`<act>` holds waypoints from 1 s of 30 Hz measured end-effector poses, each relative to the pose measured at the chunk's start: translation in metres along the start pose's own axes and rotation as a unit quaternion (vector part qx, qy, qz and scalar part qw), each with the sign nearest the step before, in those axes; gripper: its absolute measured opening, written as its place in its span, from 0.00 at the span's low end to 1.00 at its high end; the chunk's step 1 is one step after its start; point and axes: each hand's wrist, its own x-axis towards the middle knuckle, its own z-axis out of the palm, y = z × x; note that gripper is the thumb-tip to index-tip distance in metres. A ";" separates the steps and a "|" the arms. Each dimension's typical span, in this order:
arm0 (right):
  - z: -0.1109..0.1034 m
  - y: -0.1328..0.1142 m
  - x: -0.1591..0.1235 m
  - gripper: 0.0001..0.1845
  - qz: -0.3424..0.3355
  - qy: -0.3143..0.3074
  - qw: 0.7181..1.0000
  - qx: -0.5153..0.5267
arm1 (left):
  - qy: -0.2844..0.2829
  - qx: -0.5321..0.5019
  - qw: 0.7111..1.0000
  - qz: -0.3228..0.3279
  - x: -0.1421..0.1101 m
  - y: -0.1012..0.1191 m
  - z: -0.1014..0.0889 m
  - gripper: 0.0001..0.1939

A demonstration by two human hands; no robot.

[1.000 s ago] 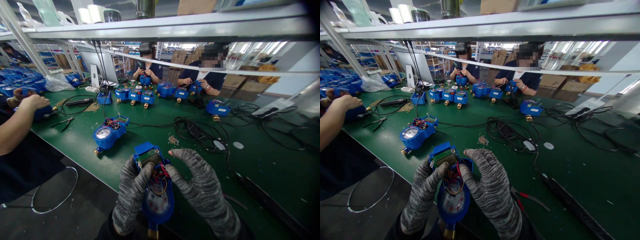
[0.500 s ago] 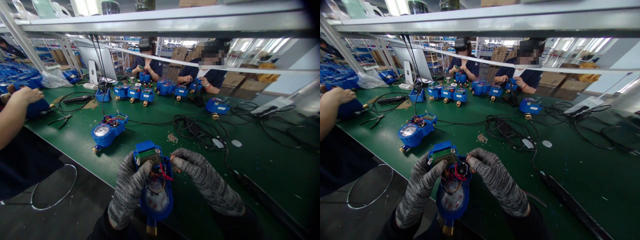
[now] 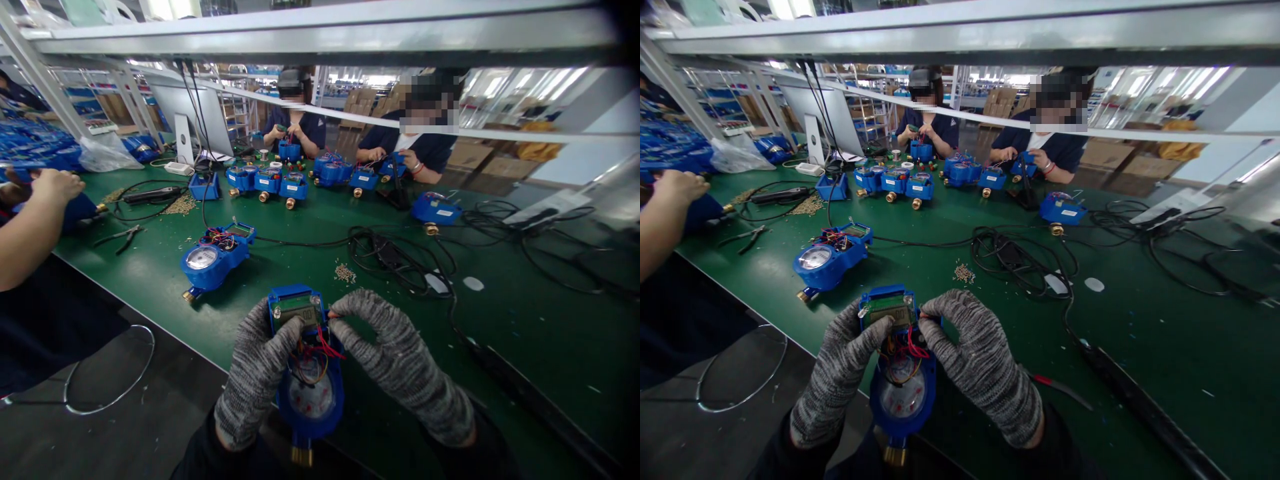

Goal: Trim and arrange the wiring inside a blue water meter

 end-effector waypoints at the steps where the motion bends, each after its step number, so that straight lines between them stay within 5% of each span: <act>1: 0.000 0.000 0.001 0.05 -0.008 -0.001 1.000 -0.007 | -0.005 0.000 1.000 -0.002 0.000 -0.001 0.001 0.11; 8: -0.002 -0.002 0.002 0.07 0.033 -0.027 0.999 -0.025 | -0.002 -0.006 1.000 -0.001 0.000 0.002 0.004 0.11; 17: 0.000 -0.002 0.005 0.09 0.205 -0.116 0.955 0.179 | -0.001 0.010 1.000 -0.008 0.002 0.000 0.001 0.11; 30: -0.004 0.009 0.006 0.11 0.198 -0.170 0.949 0.175 | -0.034 -0.005 0.997 -0.063 0.003 0.005 -0.002 0.12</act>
